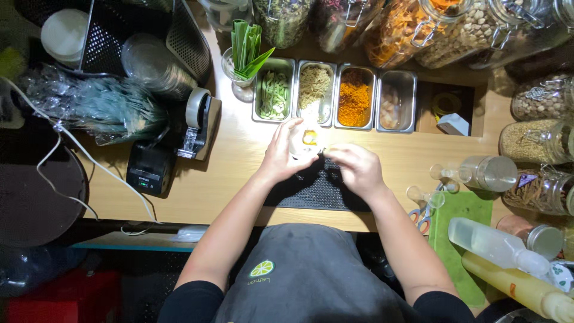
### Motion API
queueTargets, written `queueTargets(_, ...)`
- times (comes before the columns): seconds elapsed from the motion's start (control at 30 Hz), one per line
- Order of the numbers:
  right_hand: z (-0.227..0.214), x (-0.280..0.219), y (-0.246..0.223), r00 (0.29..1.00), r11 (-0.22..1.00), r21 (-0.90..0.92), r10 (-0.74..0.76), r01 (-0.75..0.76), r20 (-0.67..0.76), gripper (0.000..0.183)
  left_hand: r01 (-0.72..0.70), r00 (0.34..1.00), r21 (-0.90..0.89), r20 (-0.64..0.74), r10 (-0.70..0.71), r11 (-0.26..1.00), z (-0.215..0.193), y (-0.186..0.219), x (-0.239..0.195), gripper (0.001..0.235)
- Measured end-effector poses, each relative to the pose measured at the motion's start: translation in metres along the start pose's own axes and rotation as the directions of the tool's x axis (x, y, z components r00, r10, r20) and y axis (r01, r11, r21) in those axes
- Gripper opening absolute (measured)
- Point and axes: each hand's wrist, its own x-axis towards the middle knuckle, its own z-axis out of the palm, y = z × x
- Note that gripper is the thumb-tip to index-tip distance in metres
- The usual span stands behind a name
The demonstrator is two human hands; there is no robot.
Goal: The person prepares tea by adding various ingredients from jars and containers into a small cup, including spices, herbs, and liquid from a bottle.
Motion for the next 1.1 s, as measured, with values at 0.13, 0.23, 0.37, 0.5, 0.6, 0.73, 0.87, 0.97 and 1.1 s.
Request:
queueTargets(0.13,-0.01,0.015,-0.015,0.995,0.992,-0.08,-0.096,0.098,0.036,0.042,0.025,1.0,-0.027,0.009,-0.025,0.999,0.001,-0.001,0.001,0.093)
queueTargets(0.23,-0.008,0.008,-0.007,1.0,0.998,0.065,-0.024,0.023,0.019,0.034,0.011,1.0,-0.022,0.003,-0.011,1.0,0.001,-0.001,0.0,0.093)
queueTargets(0.37,0.006,-0.01,0.019,0.956,0.876,0.393,0.294,-0.278,0.02,0.02,-0.016,1.0,-0.012,-0.009,0.015,1.0,0.001,-0.002,0.005,0.094)
queueTargets(0.5,0.02,-0.027,0.045,0.846,0.643,0.619,0.528,-0.451,0.068,0.025,0.027,0.999,-0.019,0.021,-0.026,0.999,0.001,-0.002,0.002,0.094)
queueTargets(0.6,0.021,-0.031,0.056,0.797,0.344,0.868,0.596,-0.358,0.093,0.024,0.019,1.0,-0.019,0.022,-0.018,1.0,0.001,-0.002,0.002,0.095)
queueTargets(0.73,-0.005,-0.024,0.078,0.736,0.436,0.86,0.668,-0.266,-0.111,0.022,0.018,1.0,-0.062,0.013,-0.018,0.998,-0.003,-0.001,-0.001,0.091)
queueTargets(0.87,-0.023,-0.009,0.09,0.92,0.942,-0.003,0.328,-0.337,-0.212,0.022,0.011,1.0,-0.062,-0.019,-0.012,0.998,-0.023,0.005,-0.017,0.087)
queueTargets(0.97,-0.033,0.006,0.086,0.971,0.871,-0.441,0.237,-0.217,-0.01,0.02,0.031,1.0,-0.031,0.002,-0.031,0.999,-0.031,0.01,-0.03,0.088)
queueTargets(1.1,-0.033,0.034,0.077,0.98,0.929,-0.32,0.155,-0.187,-0.122,0.017,-0.005,1.0,-0.004,0.013,0.006,1.0,-0.032,0.01,-0.036,0.087)
